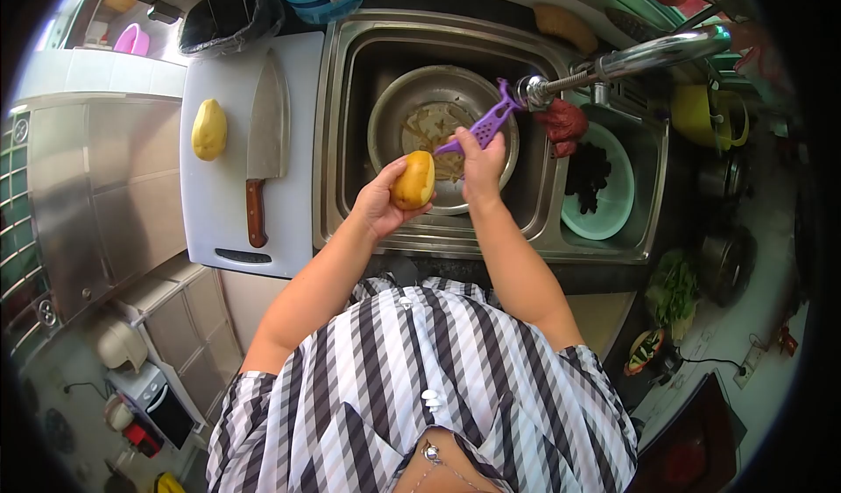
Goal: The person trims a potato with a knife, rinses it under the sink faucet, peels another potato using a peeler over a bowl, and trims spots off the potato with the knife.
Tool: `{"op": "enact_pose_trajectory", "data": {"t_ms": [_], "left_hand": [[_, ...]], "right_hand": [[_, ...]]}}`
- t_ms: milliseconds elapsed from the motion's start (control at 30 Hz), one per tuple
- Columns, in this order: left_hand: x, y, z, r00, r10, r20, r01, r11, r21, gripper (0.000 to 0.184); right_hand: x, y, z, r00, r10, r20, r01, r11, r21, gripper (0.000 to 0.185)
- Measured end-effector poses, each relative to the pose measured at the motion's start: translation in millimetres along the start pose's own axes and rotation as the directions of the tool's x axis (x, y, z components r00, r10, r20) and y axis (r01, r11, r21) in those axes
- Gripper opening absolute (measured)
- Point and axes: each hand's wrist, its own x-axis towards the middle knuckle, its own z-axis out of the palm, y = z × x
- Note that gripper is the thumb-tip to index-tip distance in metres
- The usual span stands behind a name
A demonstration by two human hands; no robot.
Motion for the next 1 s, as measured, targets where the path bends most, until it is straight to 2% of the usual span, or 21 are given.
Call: {"op": "enact_pose_trajectory", "data": {"t_ms": [67, 100, 167, 267, 367, 467, 600, 700, 733, 767, 800, 833, 867, 900, 933, 967, 1000], "left_hand": [[7, -5, -6, 0.997, -0.058, 0.045, 0.060, 0.997, -0.045, 0.034], [11, -6, -9, 0.995, -0.081, 0.050, 0.083, 0.995, -0.048, 0.035], [12, -6, -9, 0.996, -0.088, 0.027, 0.089, 0.995, -0.035, 0.035], [5, -5, -5, 0.998, -0.046, -0.040, 0.046, 0.999, 0.017, 0.035], [4, -7, -3, 0.999, -0.030, -0.038, 0.032, 0.999, 0.035, 0.036], [8, -9, -10, 0.998, -0.051, 0.021, 0.050, 0.998, 0.039, 0.037], [9, -3, -14, 0.993, -0.076, 0.085, 0.068, 0.993, 0.101, 0.036], [2, 4, -19, 0.976, -0.113, 0.186, 0.081, 0.982, 0.171, 0.037], [-9, 7, -14, 0.966, -0.121, 0.229, 0.078, 0.979, 0.190, 0.038], [-18, 9, -8, 0.953, -0.129, 0.275, 0.072, 0.975, 0.210, 0.039], [-23, 8, -1, 0.960, -0.061, 0.272, 0.008, 0.981, 0.194, 0.038], [-17, 6, -6, 0.970, -0.070, 0.233, 0.034, 0.987, 0.154, 0.039], [-6, 0, -17, 0.977, -0.084, 0.195, 0.063, 0.992, 0.113, 0.040], [1, -3, -24, 0.982, -0.101, 0.160, 0.091, 0.993, 0.069, 0.042], [-2, -1, -23, 0.974, -0.091, 0.209, 0.086, 0.996, 0.032, 0.041], [-2, -1, -22, 0.970, -0.095, 0.225, 0.100, 0.995, -0.010, 0.042], [-2, -2, -20, 0.966, -0.097, 0.239, 0.112, 0.992, -0.051, 0.044]], "right_hand": [[-30, -23, 19, 0.984, 0.130, 0.118, -0.157, 0.952, 0.264, 0.025], [-40, -30, 26, 0.979, 0.143, 0.144, -0.181, 0.936, 0.301, 0.025], [-51, -37, 31, 0.970, 0.050, 0.237, -0.097, 0.977, 0.190, 0.027], [-55, -23, 29, 0.962, -0.013, 0.274, 0.003, 0.999, 0.036, 0.028], [-56, -19, 30, 0.961, -0.077, 0.265, 0.108, 0.989, -0.106, 0.028], [-48, -24, 35, 0.976, 0.079, 0.204, -0.096, 0.992, 0.079, 0.027], [-24, -14, 34, 0.944, 0.288, 0.159, -0.317, 0.927, 0.200, 0.019], [12, -6, 22, 0.973, 0.225, -0.047, -0.220, 0.972, 0.084, 0.025], [33, 12, 6, 0.984, 0.131, -0.117, -0.145, 0.982, -0.118, 0.026], [49, 27, -12, 0.986, 0.022, -0.167, -0.075, 0.944, -0.320, 0.028], [50, 19, -17, 0.985, -0.064, -0.161, -0.028, 0.858, -0.513, 0.031], [46, 14, -21, 0.980, -0.145, -0.137, 0.012, 0.729, -0.685, 0.033], [41, 12, -22, 0.969, -0.238, -0.072, 0.100, 0.637, -0.764, 0.027], [35, 9, -17, 0.981, -0.175, -0.077, 0.103, 0.821, -0.562, 0.026], [28, 9, -10, 0.991, -0.112, -0.066, 0.085, 0.943, -0.320, 0.025], [19, 9, -3, 0.998, -0.052, -0.039, 0.050, 0.997, -0.055, 0.024], [6, 1, 4, 0.999, 0.045, -0.005, -0.045, 0.998, 0.045, 0.023]]}}
